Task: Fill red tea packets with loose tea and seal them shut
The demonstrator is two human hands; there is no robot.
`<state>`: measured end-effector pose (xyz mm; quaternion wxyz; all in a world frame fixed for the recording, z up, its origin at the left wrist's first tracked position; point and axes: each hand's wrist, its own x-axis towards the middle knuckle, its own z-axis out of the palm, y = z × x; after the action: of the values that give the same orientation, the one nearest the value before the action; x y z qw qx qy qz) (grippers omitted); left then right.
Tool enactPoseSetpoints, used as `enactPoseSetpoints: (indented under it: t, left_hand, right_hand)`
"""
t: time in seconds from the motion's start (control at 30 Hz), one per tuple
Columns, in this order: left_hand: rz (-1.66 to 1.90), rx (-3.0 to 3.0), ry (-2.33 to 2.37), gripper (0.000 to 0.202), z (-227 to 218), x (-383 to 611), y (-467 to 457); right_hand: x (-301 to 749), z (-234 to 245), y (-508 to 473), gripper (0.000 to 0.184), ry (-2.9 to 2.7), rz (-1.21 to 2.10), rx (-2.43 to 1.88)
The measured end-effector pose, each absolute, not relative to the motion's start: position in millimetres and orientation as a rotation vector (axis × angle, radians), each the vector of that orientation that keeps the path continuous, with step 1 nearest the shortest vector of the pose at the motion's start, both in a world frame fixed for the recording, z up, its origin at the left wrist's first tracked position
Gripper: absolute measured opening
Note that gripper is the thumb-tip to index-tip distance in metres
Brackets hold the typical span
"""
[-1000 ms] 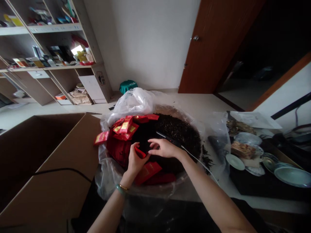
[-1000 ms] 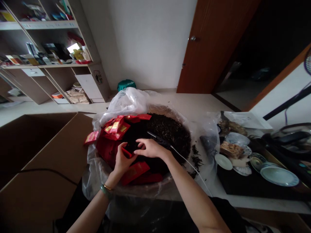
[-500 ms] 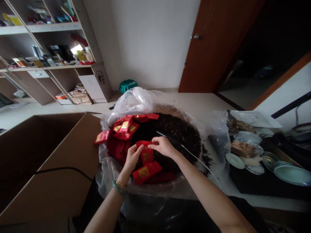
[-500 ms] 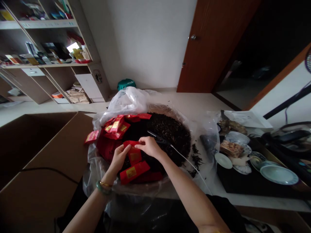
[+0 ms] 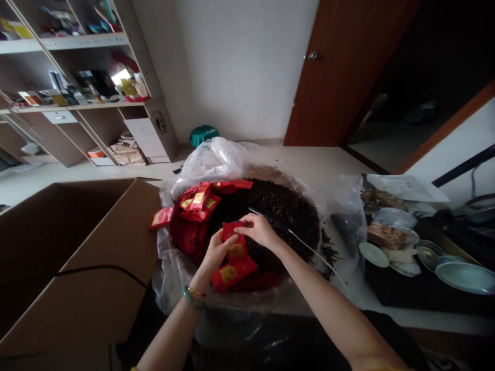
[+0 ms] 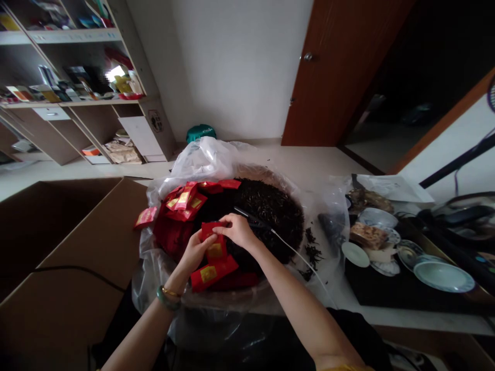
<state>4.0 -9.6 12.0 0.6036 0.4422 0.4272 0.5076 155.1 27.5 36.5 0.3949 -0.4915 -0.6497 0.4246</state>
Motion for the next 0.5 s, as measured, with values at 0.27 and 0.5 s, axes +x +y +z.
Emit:
enactPoseSetpoints:
  t: [0.27,0.5]
  left_hand:
    - [0.924,0.991,1.001,0.042,9.8,4.5,-15.8]
    - [0.726,1.257,1.130,0.022,6.5,1.3,-19.5]
  right_hand:
    - [160.2,44.6,27.0,0.028,-1.579,1.014,-1.200]
    - [165.0,40.8,31.7,0.041,-1.667,1.155,-1.221]
